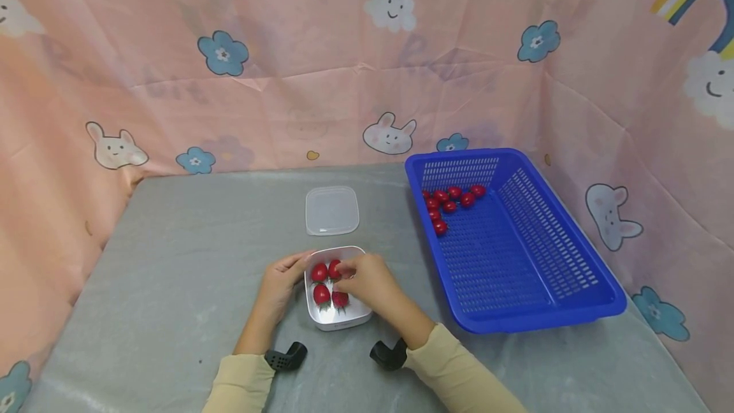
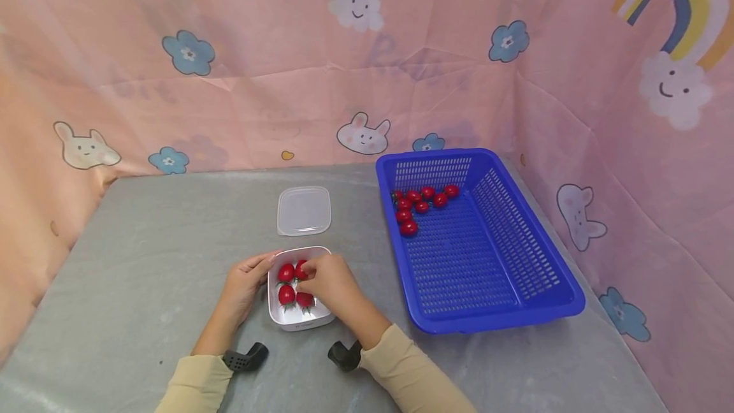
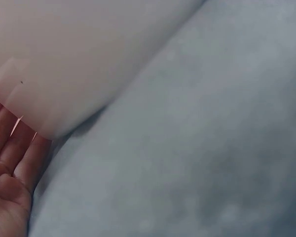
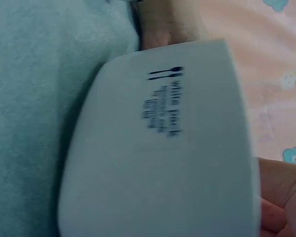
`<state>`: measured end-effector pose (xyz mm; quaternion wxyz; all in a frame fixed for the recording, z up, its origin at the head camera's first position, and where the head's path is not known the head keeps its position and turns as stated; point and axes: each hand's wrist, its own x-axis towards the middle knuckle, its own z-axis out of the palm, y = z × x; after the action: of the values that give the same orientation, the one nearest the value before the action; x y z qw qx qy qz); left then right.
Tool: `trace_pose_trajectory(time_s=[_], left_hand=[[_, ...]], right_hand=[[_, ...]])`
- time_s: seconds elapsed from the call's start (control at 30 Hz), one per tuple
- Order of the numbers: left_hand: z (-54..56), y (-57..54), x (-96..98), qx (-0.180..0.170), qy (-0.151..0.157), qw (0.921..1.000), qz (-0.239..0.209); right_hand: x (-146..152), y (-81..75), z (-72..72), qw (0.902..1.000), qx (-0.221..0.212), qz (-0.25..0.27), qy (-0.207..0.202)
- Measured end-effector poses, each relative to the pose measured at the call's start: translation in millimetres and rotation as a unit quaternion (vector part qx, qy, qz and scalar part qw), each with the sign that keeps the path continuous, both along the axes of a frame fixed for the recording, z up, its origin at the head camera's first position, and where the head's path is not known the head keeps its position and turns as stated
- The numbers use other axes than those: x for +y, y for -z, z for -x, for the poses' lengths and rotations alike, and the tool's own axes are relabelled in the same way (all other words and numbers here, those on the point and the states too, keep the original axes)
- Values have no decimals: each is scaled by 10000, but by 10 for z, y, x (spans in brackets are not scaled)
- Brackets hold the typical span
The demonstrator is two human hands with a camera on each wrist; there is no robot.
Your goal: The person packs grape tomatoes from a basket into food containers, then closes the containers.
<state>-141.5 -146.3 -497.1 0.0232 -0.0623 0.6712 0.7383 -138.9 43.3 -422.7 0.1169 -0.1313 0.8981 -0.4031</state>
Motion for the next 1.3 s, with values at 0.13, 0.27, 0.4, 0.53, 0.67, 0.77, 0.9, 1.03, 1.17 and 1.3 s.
trace_pose_trajectory(time_s=[0.13,0.27,0.4,0.53,0.67,0.77,0.9,1.03,1.17,1.3], left_hand=[[-3,9,-12,32,-26,10000,79],[-2,4,-24,-19,-101,9999,93],[4,-4,-30,-77,-143,9998,96],[10,0,-27,-70,-123,9999,99],[11,10,-20,-45,-101,9998,143],[11,15,-15,-54,-86,9997,207],[11,14,-11,-87,-74,9998,186],[10,7,-8,-120,-78,9998,118],[16,8,-4,-137,-74,9998,84],[12,6,-1,-149,-83,9997,163]], right_hand=[[67,-166,-33,9973,-109,631,355],[198,-505,-63,9869,-165,1345,871],[399,-810,-17,9729,-131,1996,1157],[636,-1004,75,9613,112,2443,1265],[874,-1116,153,9552,254,2496,1572],[1029,-1167,218,9555,334,2343,1763],[1216,-1184,337,9585,353,2160,1826],[1384,-1141,453,9637,220,1942,1821],[1521,-1055,575,9666,38,1783,1839],[1637,-940,697,9680,-175,1679,1857]])
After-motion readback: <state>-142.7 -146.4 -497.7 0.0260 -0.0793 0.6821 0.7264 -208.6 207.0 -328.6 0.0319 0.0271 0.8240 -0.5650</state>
